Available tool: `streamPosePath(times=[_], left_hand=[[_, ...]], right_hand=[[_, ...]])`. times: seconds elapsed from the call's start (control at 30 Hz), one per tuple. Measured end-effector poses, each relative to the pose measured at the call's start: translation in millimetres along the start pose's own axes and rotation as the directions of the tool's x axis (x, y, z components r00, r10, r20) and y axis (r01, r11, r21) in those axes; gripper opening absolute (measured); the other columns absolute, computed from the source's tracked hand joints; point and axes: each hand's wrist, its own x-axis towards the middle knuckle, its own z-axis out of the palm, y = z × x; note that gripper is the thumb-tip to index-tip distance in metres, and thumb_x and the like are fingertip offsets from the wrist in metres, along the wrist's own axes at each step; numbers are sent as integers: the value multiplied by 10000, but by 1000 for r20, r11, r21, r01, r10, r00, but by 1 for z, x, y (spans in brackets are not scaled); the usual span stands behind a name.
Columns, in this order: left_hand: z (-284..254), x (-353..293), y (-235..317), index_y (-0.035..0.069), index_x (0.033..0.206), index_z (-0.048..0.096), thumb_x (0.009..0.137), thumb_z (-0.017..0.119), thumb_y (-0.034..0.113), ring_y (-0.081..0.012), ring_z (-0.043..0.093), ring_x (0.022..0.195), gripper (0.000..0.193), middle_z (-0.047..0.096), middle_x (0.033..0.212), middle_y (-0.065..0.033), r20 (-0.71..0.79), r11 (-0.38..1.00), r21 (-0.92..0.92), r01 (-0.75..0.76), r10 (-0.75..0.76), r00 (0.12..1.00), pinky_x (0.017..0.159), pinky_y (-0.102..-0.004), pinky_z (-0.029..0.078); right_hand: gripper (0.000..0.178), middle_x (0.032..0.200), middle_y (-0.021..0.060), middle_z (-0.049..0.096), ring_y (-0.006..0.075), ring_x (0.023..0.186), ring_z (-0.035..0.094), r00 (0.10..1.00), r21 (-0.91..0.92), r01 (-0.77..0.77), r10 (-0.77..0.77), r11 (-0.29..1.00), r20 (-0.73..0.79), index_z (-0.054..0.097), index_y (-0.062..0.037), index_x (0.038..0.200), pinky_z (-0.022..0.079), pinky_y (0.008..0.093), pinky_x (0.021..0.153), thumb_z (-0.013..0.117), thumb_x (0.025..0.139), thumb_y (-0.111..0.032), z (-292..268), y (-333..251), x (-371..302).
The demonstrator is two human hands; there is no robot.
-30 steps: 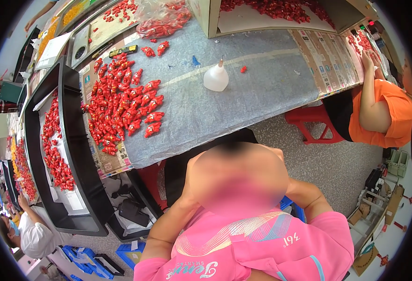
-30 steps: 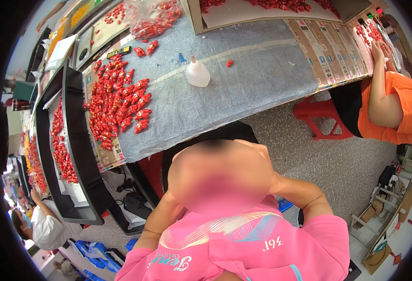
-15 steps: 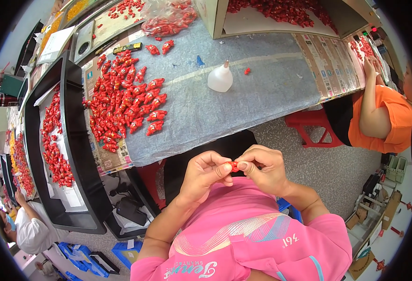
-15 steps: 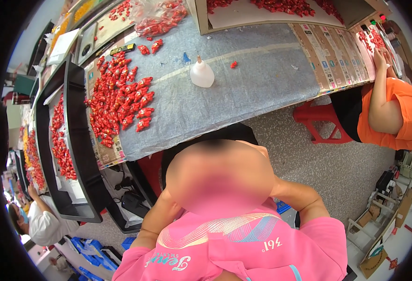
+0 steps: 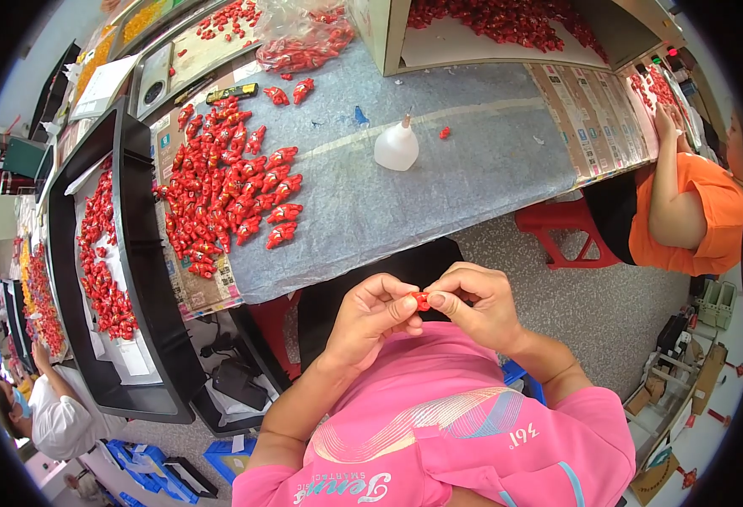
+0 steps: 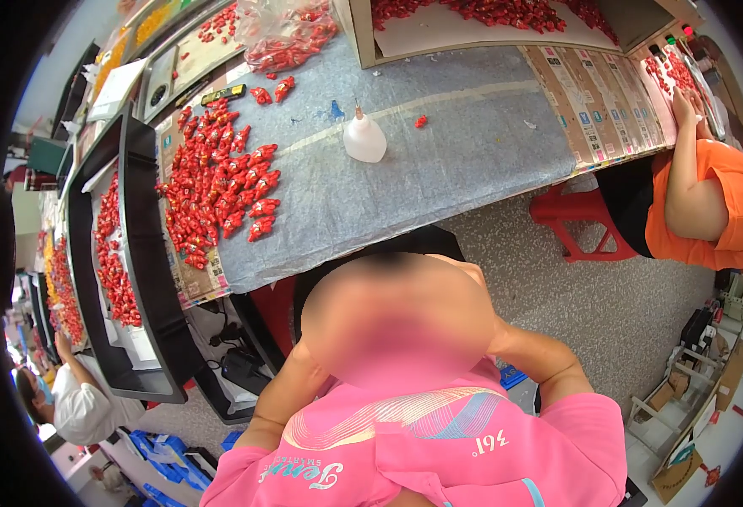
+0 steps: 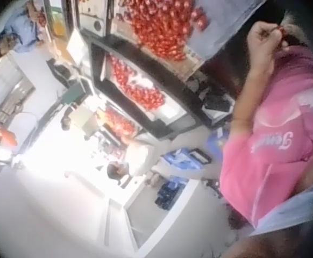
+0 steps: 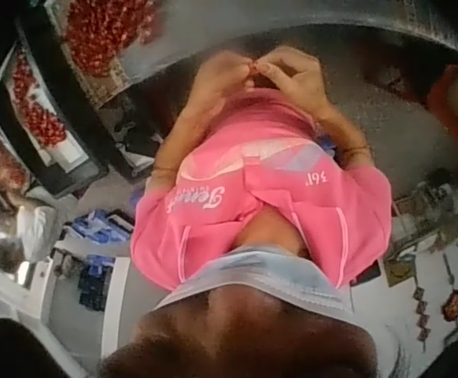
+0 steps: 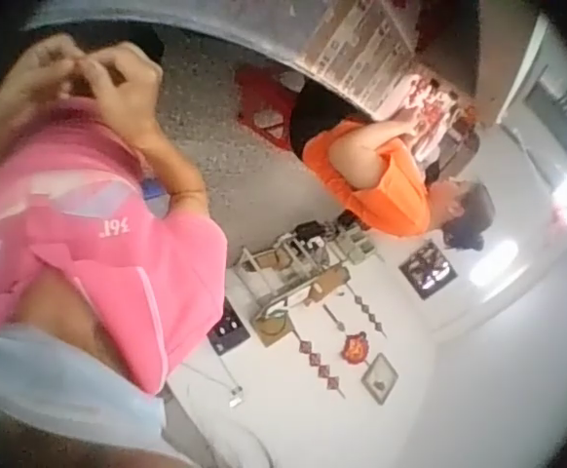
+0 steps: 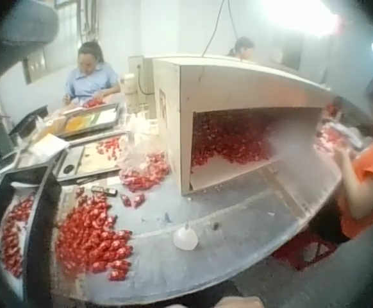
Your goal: The person assembles small red plastic toy components using glue from a bottle.
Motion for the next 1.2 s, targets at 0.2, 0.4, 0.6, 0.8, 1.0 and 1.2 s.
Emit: streamPosePath(times=[0.2,0.4,0.6,0.8,1.0,1.2], left_hand=[[3,0,3,21,994,596,874,647,43,-132,642,733,131,657,903,-90,-5,999,21,-28,28,1000,673,-253,556],[16,-3,10,2,1014,595,856,665,22,-132,635,772,174,655,910,-96,-9,981,132,-144,147,989,708,-247,535],[22,-7,17,1,1000,585,840,664,-5,-168,652,815,179,646,927,-110,14,950,230,-213,216,976,714,-293,569],[31,-14,29,7,1018,575,859,664,54,-167,660,804,188,652,922,-109,40,952,231,-203,199,979,713,-293,569],[41,-21,39,23,1028,570,903,622,116,-159,642,764,164,650,912,-97,54,984,140,-107,100,993,688,-292,552],[46,-24,39,21,1045,574,924,589,111,-153,632,767,151,648,933,-95,104,997,37,-63,59,993,704,-280,544]], right_hand=[[79,806,90,650,131,705,621,999,30,-26,25,999,22,681,4,885,484,240,601,674,851,-67,-3,-1,1],[114,828,100,656,157,733,641,998,20,-32,31,999,48,684,4,935,506,259,636,673,850,-70,-8,-10,1],[127,827,98,654,149,729,637,999,20,-19,18,1000,35,682,3,941,500,257,628,669,860,-95,-10,-23,1],[125,800,80,644,116,672,594,999,-25,53,-53,998,-2,682,-1,917,450,234,569,663,870,-115,-11,-35,0],[124,772,65,631,94,616,546,994,-25,107,-108,994,-30,677,1,890,405,220,522,663,872,-121,-9,-48,-2],[141,755,53,615,89,619,530,993,24,105,-104,994,-48,671,4,878,401,227,534,664,875,-137,-7,-57,-3]])
